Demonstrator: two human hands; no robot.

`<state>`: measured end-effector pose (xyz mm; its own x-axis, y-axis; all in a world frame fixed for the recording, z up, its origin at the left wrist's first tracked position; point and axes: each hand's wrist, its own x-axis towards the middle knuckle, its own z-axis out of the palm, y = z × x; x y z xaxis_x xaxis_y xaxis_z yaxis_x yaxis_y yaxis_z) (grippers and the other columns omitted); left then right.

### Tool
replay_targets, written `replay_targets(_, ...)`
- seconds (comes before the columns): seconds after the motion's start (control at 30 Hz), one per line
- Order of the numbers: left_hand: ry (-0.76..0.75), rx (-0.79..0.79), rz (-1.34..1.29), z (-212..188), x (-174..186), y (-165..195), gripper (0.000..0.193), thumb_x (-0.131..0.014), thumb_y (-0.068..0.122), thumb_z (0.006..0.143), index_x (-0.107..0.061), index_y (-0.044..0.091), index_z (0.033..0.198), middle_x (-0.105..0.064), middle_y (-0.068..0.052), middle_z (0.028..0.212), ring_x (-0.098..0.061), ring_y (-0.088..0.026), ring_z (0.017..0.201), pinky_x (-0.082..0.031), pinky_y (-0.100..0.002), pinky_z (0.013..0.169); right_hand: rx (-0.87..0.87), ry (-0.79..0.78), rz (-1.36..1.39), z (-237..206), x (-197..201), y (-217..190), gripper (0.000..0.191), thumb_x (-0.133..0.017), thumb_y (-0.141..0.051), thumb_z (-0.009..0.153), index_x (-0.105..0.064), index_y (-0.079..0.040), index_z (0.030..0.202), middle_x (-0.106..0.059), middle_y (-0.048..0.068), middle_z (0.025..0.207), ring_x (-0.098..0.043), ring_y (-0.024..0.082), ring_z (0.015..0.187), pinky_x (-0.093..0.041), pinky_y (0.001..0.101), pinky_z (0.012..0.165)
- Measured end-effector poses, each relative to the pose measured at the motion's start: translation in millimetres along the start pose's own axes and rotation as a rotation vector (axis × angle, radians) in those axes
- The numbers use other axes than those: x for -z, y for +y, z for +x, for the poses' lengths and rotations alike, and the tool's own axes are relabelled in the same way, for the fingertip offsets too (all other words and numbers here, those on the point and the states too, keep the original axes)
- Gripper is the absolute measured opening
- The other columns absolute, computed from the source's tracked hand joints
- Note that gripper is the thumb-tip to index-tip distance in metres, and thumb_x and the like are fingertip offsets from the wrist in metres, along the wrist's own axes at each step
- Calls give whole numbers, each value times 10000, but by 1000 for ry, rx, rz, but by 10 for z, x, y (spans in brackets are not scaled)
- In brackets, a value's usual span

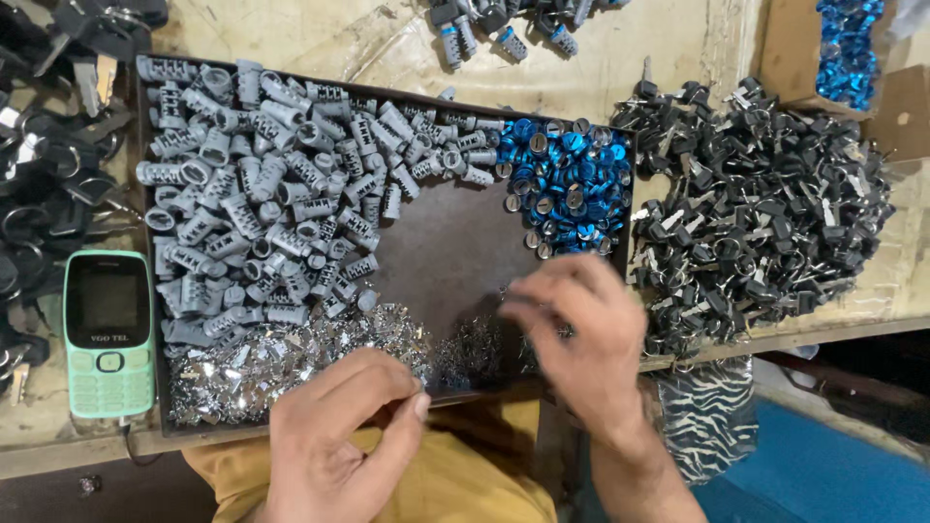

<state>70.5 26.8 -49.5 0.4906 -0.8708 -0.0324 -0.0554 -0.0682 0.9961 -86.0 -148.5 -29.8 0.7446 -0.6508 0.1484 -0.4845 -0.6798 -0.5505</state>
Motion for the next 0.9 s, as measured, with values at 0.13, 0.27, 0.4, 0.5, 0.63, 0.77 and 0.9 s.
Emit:
replay_targets(0.13,34,87,-9,-28,10,2,75,-714,-13,776,-658,-1,825,-654,-47,750,-629,-129,583,-502,-250,539,80,40,-322,285,-4,201,175,-830,-11,804,-758,-67,953,-636,129,957,-647,262,817,-509,380,672)
replay_targets(0.27,9,48,-6,-50,19,-8,127,-693,-23,732,-658,4,851,-612,-78,783,-626,-163,631,-522,-265,600,64,106,-53,179,-80,52,162,-712,49,873,-665,-11,1016,-640,105,1039,-653,212,898,-532,324,777)
replay_targets(0.4,-49,-78,-84,-22,3,-16,97,-727,-5,829,-659,17,895,-632,-87,876,-638,-193,726,-523,-283,644,-214,-43,604,-246,-151,-207,146,-607,88,947,-671,39,1069,-654,112,1068,-651,143,846,-543,264,765)
replay_targets(0.5,-78,-129,-106,19,-28,-42,107,-745,0,858,-658,18,918,-633,-87,891,-628,-211,745,-510,-296,641,-315,-173,948,-412,-204,-215,246,-645,128,892,-691,79,1129,-642,144,1128,-652,148,914,-539,256,804)
replay_targets(0.63,-88,-155,-109,5,-37,-70,123,-739,-25,861,-656,23,939,-644,-86,904,-645,-218,768,-521,-301,652,-403,-172,1130,-508,-289,-189,327,-692,176,824,-668,86,1137,-625,163,1162,-636,161,1007,-525,265,857)
replay_targets(0.77,-48,-196,-98,-32,-76,-85,157,-748,-44,837,-648,23,939,-657,-83,906,-636,-223,761,-516,-297,649,-355,-127,1182,-561,-293,-209,297,-702,160,874,-661,67,1153,-640,173,1174,-639,171,1042,-526,272,917)
replay_targets(0.9,-1,-186,-124,-36,-100,-64,165,-748,-53,849,-633,26,936,-667,-82,931,-646,-189,780,-524,-274,653,-308,-166,1024,-572,-243,-256,246,-735,90,908,-722,58,1152,-659,176,1153,-667,183,1021,-556,277,869)
